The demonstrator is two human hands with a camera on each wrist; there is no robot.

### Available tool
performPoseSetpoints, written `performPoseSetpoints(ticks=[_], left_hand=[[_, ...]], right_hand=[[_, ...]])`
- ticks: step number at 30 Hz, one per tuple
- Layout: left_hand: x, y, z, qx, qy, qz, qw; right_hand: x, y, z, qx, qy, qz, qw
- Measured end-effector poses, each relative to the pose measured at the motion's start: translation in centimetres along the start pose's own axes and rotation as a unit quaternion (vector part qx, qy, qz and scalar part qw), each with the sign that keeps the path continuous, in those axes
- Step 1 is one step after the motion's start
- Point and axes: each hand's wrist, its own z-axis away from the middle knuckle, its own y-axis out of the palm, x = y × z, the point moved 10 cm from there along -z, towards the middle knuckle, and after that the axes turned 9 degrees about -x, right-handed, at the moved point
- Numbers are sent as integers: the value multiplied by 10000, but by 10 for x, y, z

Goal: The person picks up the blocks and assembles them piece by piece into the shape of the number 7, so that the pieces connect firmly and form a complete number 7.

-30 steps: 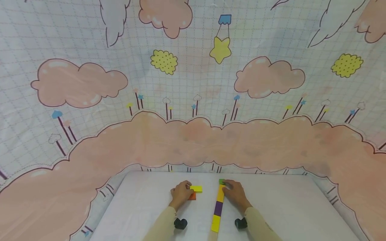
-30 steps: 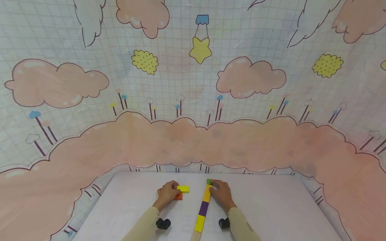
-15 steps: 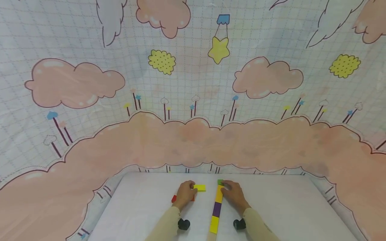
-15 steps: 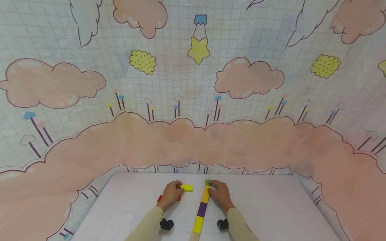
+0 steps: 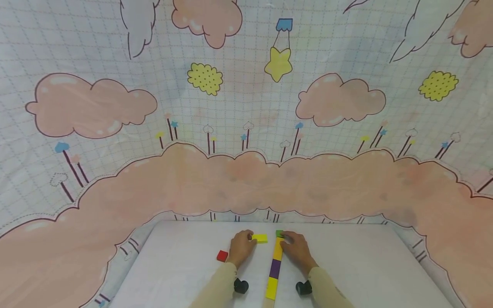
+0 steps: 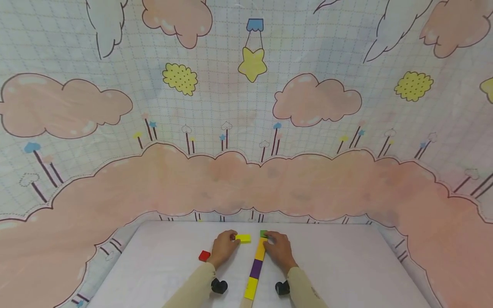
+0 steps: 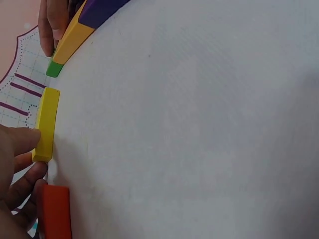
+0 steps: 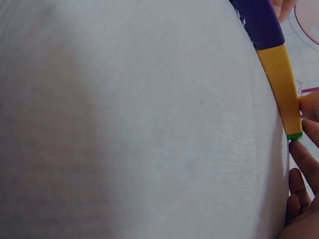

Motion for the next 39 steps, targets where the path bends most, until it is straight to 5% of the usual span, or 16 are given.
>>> performPoseSetpoints(ticks=[11,16,26,33,39], left_hand=[[-12,11,-5,-253,145,-185,9994],[-12,14,-4,-324,-23,-194,9993],[-24,4,-1,-838,72,-120,9964],[-21,8,0,-703,-210,32,9973],[-22,8,-1,-770,-144,106,9969]], right_hand=[[-4,0,-1,36,-70,-24,10000],[-3,1,1,76,-28,-59,9999],[0,2,0,69,-201,13,9998],[9,-4,2,-35,-607,90,9981],[11,-7,3,-10,-573,46,9983]])
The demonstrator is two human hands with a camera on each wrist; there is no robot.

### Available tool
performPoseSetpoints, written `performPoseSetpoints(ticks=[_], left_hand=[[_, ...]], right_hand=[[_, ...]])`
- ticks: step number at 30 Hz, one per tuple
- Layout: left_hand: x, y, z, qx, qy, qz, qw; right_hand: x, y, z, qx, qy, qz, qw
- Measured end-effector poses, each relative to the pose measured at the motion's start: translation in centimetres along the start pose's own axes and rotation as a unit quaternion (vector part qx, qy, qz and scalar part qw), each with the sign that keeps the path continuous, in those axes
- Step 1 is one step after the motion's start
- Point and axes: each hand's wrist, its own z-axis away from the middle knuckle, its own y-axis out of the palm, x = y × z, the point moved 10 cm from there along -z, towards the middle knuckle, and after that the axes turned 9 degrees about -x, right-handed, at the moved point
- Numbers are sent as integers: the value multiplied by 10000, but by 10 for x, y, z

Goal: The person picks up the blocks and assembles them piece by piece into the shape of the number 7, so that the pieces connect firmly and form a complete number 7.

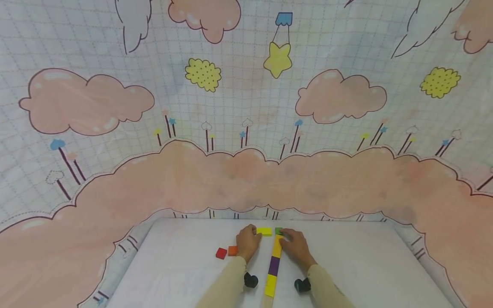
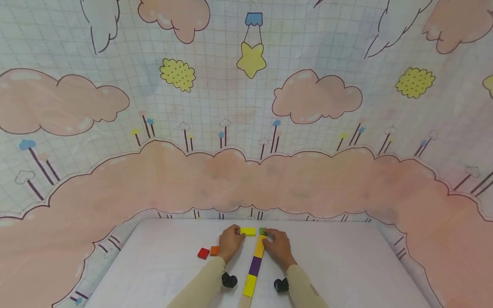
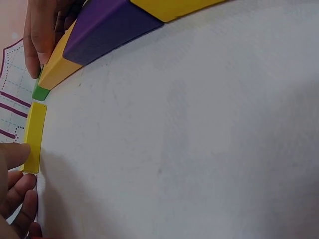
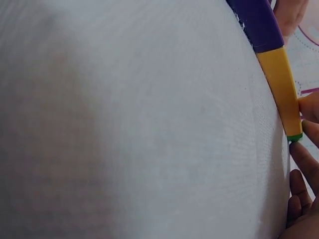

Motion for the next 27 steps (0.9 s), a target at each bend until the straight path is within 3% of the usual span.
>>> performPoseSetpoints(ticks=[12,27], left_hand=[[1,5,-2,-3,-7,38,10000],[-4,8,-2,-41,73,69,9999]], right_hand=[[0,2,-1,-4,-107,85,9999],[-7,5,-3,-2,149,53,9999]])
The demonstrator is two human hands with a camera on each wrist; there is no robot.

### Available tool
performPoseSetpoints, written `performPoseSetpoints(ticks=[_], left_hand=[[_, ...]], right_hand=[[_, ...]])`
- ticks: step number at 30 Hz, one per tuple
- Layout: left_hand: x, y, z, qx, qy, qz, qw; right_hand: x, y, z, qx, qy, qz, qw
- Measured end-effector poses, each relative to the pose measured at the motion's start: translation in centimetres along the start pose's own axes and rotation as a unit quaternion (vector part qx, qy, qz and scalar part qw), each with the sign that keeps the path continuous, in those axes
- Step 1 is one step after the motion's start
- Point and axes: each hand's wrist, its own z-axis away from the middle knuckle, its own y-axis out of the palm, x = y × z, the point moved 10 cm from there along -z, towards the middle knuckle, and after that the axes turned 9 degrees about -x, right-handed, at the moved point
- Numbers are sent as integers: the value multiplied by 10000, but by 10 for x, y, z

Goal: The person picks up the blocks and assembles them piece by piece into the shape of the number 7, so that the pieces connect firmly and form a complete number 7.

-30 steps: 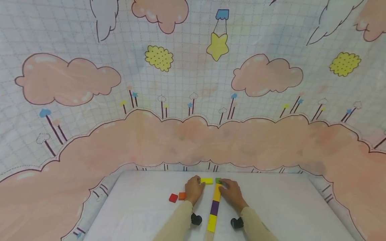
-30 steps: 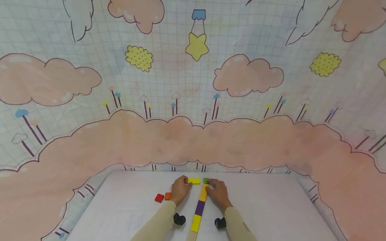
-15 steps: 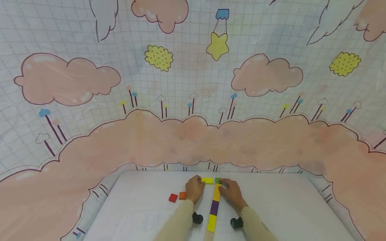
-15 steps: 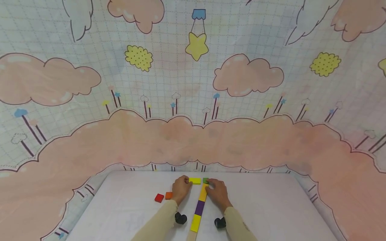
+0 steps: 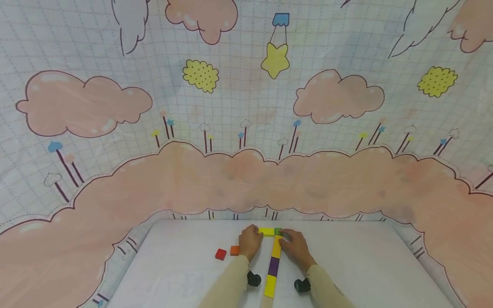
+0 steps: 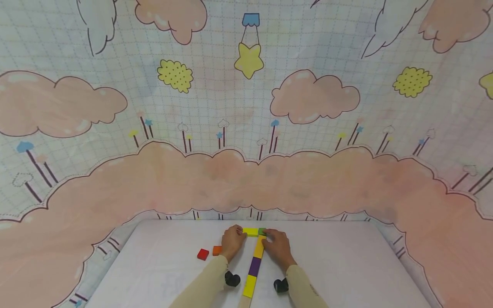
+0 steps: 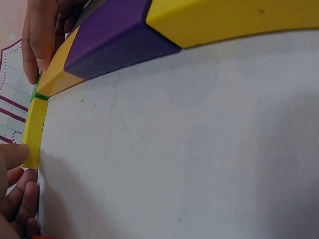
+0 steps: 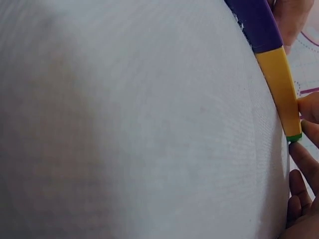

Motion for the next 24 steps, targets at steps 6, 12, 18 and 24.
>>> performPoseSetpoints(ticks=[6,12,18,24], left_hand=[[-4,-1,2,71,-13,-59,10000],[-4,1,2,98,-21,-118,9999],[-5,1,1,62,128,-168,9998],[-4,1,0,26,130,-136,9998]], right_hand=[[1,0,0,-10,-93,87,9999],[0,-1,1,-4,18,77,10000],[0,-3,2,5,29,85,10000],[1,-4,3,-7,28,-16,10000]])
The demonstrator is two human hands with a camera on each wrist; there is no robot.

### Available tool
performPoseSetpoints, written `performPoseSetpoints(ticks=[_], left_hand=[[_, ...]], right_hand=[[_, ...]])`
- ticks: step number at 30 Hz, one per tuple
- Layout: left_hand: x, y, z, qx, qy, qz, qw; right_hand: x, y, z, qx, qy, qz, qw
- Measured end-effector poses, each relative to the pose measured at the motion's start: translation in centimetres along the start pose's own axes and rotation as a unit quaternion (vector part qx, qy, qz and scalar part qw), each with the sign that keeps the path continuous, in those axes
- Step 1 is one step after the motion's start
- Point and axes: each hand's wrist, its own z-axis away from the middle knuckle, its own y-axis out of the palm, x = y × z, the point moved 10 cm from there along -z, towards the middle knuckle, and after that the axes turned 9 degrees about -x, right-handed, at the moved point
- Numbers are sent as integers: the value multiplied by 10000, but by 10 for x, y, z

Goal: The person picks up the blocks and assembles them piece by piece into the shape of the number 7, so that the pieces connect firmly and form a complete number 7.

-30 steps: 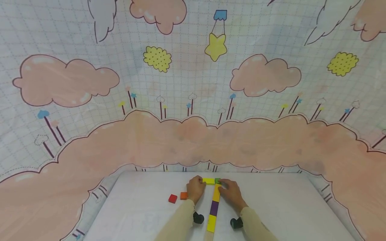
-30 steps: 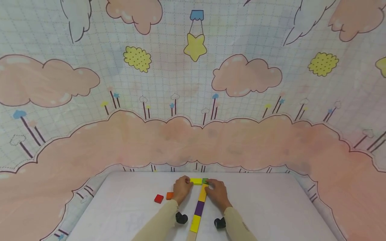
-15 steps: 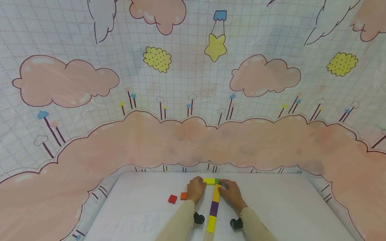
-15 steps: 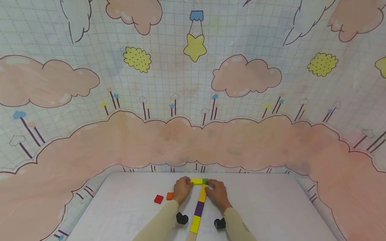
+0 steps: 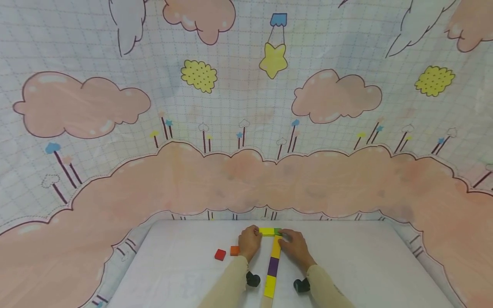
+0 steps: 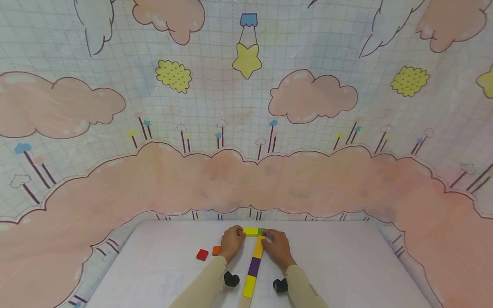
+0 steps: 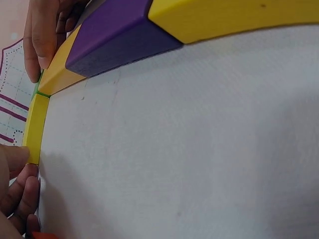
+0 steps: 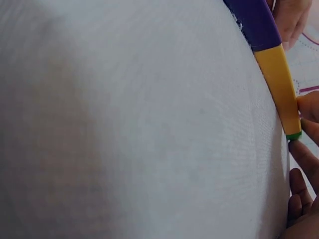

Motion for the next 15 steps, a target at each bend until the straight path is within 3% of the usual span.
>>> performPoseSetpoints(ticks=[15], left_hand=[[5,3,-1,306,-235,110,9992]], right_hand=[[2,0,1,17,79,4,10000]])
